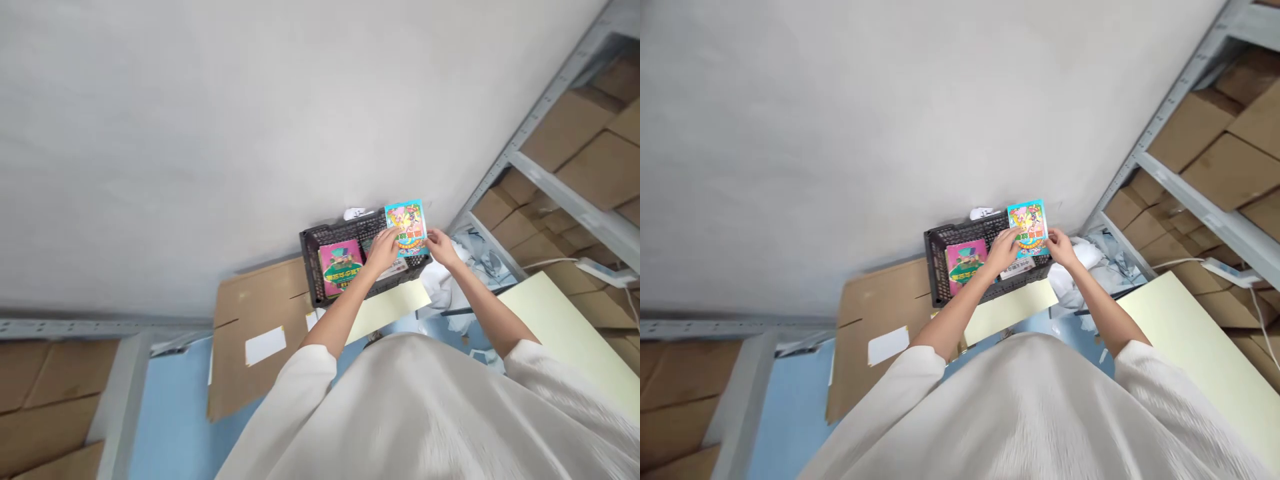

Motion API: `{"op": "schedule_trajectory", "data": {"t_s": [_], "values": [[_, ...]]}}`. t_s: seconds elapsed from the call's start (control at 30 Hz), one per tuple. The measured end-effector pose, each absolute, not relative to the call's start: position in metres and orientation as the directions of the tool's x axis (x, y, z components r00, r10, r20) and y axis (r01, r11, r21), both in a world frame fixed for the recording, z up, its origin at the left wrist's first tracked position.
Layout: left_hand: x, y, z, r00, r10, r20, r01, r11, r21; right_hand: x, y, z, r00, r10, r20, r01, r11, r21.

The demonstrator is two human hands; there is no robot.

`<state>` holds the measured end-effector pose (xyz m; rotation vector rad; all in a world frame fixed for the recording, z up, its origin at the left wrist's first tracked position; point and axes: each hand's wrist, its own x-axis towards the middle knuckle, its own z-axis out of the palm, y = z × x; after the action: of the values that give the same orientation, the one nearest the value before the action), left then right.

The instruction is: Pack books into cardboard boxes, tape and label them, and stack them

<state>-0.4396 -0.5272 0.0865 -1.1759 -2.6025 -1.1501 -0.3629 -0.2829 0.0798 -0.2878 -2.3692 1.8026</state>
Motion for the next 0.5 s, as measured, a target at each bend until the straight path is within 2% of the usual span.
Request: {"op": "schedule_trajectory", "data": {"t_s": [0.1,0.2,0.37,0.5], "values": [[-0.41,-0.468,0.106,-0.63,0.703,0.33,0.722,0.374,0.583,-0.31,-0.231,0.095,-0.931,0.365,0.014,0.102,0.296,-0.95],[-0.366,-0.405,0.107,-0.564,0.783,0.262,0.74,0.338,0.581,-0.244,-0.182,0.094,-0.878,0.478,-0.028,0.184,0.283,-0.941],[-0.28,-0.315,0.076,-0.442,0.888,0.126,0.739,0.281,0.612,-0.126,-0.116,0.059,-0.781,0.611,-0.13,0.287,0.167,-0.943],[-0.218,-0.262,0.048,-0.308,0.95,0.045,0.736,0.208,0.645,-0.038,-0.087,0.023,-0.637,0.722,-0.27,0.403,0.013,-0.915]]}}
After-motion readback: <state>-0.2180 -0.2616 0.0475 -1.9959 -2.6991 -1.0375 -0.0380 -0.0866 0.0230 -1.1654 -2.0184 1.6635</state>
